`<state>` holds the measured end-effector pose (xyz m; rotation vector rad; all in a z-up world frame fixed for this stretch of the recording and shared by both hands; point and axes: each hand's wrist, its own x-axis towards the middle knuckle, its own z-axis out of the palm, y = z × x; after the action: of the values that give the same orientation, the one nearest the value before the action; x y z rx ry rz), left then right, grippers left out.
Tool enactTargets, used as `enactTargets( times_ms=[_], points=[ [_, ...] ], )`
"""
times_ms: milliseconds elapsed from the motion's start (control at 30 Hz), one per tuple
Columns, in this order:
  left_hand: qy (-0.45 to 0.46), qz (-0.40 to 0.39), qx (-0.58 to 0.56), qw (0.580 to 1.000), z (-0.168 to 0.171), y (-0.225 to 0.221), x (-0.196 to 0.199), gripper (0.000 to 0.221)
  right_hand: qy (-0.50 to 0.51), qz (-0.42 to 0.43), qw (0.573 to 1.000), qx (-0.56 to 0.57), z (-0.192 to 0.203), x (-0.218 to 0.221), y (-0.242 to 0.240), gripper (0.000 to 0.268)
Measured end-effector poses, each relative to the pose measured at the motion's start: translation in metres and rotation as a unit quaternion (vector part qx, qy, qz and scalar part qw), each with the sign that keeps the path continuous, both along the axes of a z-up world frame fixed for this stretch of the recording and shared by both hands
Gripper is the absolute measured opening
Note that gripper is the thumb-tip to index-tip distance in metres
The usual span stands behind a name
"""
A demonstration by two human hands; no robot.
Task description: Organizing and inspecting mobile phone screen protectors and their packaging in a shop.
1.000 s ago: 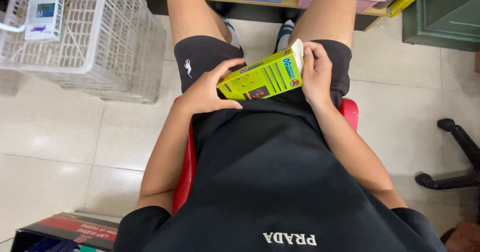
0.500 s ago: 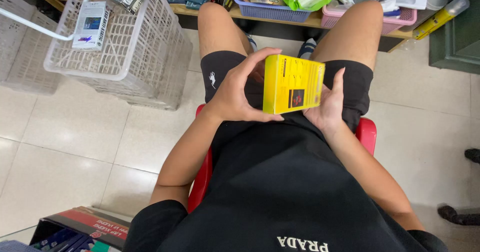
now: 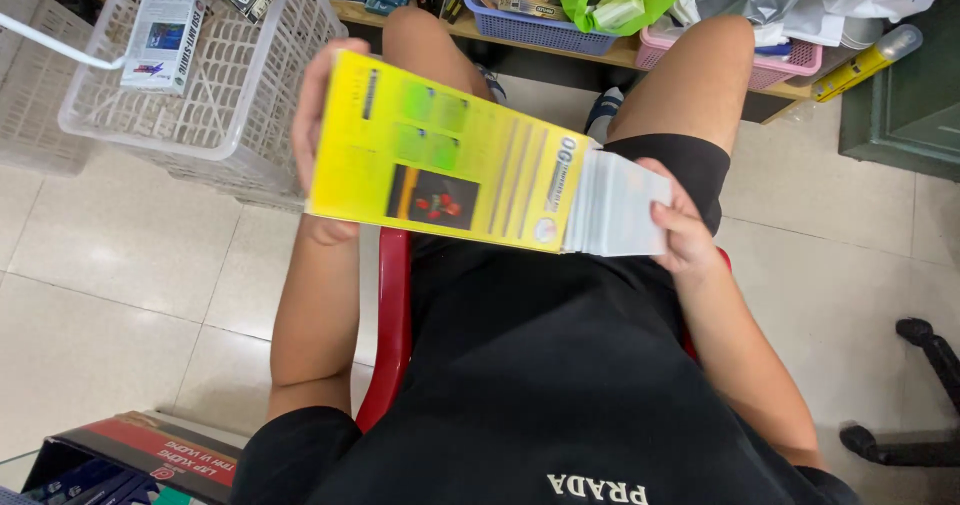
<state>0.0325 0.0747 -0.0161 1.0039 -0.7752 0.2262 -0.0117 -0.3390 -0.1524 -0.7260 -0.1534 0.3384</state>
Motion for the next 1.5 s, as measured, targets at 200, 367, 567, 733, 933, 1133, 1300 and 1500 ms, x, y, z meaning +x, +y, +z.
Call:
enactTargets(
  times_ms=[200,367,567,733,933,1133,1300,1500],
  points=[
    [0.073,0.038,0.031,0.996,-0.077,0.053,-0.010,0.122,0.061,-0.149,0.964,-0.212,0.018,-0.048,-0.069,0.048],
    [0.182,0.020,0.238,0.954,-0.094,0.058,-0.022,0.107,0.064,-0.216,0.850,-0.477,0.008,-0.074,-0.059,0.049],
    [0.167,0.073,0.447,0.876,-0.078,0.052,-0.029,0.104,-0.009,-0.245,0.771,-0.587,0.040,-0.083,-0.036,0.053],
    [0.183,0.091,0.496,0.844,-0.064,0.046,-0.036,0.129,-0.033,-0.260,0.709,-0.655,0.059,-0.086,-0.040,0.050],
    [0.040,0.209,0.499,0.840,-0.048,0.039,-0.041,0.101,-0.004,-0.268,0.715,-0.646,0.050,-0.091,-0.079,0.040],
    [-0.050,0.246,0.474,0.844,0.002,-0.010,-0.036,0.057,-0.041,-0.284,0.742,-0.605,0.064,-0.083,-0.087,0.026],
    [-0.073,0.136,0.493,0.856,-0.016,-0.040,-0.009,0.044,-0.079,-0.292,0.783,-0.544,0.072,-0.071,-0.097,0.026],
    [-0.077,0.136,0.545,0.824,-0.022,-0.067,-0.008,0.045,-0.191,-0.298,0.791,-0.498,0.134,-0.057,-0.063,0.023]
  ],
)
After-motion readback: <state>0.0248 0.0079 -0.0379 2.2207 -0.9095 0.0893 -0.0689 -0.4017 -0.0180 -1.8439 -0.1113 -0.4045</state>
